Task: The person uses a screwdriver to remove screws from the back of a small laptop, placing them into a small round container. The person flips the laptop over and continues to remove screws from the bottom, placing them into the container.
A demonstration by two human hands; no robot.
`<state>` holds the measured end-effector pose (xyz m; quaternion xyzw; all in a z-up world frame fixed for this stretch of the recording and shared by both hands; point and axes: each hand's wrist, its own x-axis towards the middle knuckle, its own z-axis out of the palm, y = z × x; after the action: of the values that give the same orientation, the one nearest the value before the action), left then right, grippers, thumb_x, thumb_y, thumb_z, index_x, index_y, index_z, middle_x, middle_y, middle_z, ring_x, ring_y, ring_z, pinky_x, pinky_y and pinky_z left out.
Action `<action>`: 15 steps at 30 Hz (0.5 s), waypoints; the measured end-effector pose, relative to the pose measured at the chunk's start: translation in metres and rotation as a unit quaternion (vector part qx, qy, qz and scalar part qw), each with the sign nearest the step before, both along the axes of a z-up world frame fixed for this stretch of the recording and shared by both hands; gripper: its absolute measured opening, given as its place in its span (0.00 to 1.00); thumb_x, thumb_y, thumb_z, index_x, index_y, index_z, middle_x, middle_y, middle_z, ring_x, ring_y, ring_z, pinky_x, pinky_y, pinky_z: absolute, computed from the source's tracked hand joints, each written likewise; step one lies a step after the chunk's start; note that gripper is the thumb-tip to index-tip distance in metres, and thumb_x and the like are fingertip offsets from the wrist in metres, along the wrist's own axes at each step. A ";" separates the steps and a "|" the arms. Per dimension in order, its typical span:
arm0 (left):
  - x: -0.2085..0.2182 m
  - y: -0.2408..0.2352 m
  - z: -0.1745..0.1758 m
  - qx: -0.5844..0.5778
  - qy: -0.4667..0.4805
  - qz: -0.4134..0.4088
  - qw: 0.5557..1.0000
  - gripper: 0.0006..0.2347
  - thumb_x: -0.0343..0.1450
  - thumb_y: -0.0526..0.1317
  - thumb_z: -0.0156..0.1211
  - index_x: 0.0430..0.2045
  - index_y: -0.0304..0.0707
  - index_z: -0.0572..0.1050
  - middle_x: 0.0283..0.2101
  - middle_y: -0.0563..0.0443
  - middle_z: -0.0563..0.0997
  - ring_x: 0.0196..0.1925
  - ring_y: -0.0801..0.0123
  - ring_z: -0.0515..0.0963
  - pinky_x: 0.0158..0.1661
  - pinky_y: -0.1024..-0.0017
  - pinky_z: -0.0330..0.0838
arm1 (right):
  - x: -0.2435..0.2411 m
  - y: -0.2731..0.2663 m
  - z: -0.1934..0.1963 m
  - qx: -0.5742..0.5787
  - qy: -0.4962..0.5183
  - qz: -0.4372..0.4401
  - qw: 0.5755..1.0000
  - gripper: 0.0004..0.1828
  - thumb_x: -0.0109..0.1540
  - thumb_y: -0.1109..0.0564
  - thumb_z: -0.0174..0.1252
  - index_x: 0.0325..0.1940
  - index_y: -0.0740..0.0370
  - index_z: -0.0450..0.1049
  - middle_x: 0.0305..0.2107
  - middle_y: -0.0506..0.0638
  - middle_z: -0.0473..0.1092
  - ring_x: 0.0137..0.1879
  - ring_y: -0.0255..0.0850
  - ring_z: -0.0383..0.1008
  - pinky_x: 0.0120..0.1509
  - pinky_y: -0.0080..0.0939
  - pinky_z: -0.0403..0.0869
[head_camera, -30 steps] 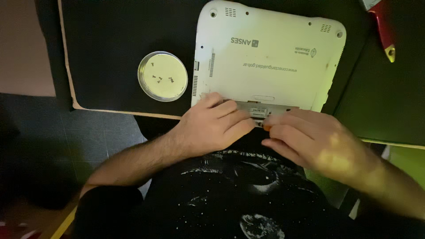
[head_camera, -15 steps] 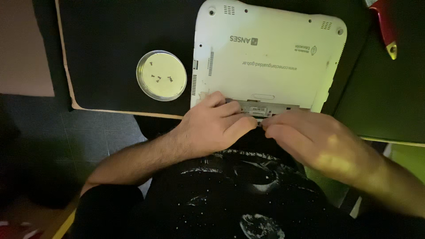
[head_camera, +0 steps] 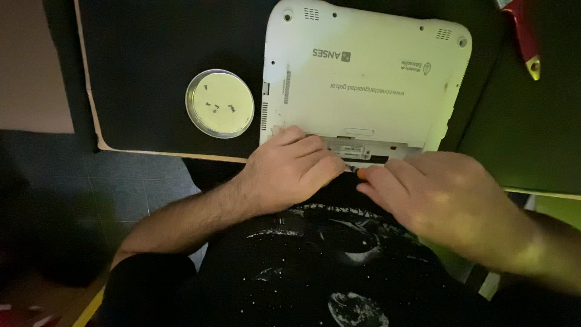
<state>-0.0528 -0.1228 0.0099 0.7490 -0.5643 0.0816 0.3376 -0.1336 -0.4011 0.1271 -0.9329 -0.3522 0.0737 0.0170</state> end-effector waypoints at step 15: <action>0.001 -0.003 0.003 -0.023 -0.035 0.032 0.999 0.14 0.86 0.26 0.68 0.34 0.46 0.74 0.32 0.58 0.79 0.36 0.66 0.77 0.43 0.67 0.66 | -0.005 0.017 0.016 -0.133 -0.016 0.038 0.990 0.17 0.74 0.68 0.65 0.41 0.45 0.72 0.30 0.43 0.68 0.33 0.42 0.72 0.35 0.47 0.70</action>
<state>-0.0521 -0.1258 0.0129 0.7550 -0.5498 0.1320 0.3321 -0.1385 -0.3838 0.1427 -0.9137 -0.3749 0.1055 -0.1159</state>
